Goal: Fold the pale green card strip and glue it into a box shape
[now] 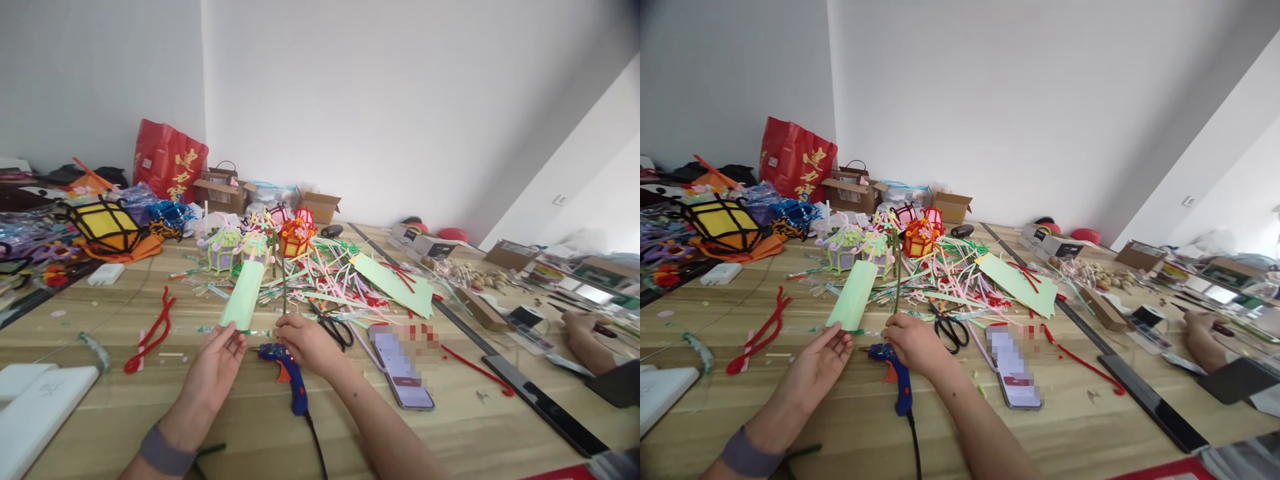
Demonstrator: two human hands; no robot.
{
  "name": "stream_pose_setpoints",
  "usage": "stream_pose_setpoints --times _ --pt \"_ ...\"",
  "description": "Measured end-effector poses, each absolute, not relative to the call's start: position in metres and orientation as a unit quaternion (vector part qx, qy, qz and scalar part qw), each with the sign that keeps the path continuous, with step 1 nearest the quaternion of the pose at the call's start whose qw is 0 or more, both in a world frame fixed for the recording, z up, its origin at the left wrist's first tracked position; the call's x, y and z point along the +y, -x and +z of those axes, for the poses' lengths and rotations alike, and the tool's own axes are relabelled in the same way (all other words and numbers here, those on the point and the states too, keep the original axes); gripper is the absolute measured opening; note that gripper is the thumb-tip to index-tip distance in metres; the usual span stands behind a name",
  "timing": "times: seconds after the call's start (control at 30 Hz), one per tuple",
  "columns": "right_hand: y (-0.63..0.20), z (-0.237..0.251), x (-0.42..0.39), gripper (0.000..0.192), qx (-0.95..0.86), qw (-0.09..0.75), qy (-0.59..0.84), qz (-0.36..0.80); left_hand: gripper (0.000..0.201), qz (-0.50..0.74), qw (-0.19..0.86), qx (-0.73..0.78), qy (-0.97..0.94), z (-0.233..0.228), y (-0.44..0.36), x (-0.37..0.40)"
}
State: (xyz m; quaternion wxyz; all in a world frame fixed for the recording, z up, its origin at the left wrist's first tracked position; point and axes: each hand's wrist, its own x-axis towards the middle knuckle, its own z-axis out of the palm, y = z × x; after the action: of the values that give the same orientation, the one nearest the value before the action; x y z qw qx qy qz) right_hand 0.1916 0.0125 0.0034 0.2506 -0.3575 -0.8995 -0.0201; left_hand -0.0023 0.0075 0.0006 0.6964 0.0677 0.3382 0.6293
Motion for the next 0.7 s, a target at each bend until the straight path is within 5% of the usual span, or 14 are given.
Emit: stream_pose_setpoints --times 0.33,0.7 --pt "-0.197 0.010 0.004 0.018 -0.848 0.363 0.359 -0.144 0.024 0.638 0.692 0.333 -0.061 0.002 0.003 0.008" --pt "-0.214 0.006 0.003 0.014 -0.792 0.394 0.395 -0.248 0.022 0.639 0.690 0.333 -0.069 -0.001 -0.001 0.009"
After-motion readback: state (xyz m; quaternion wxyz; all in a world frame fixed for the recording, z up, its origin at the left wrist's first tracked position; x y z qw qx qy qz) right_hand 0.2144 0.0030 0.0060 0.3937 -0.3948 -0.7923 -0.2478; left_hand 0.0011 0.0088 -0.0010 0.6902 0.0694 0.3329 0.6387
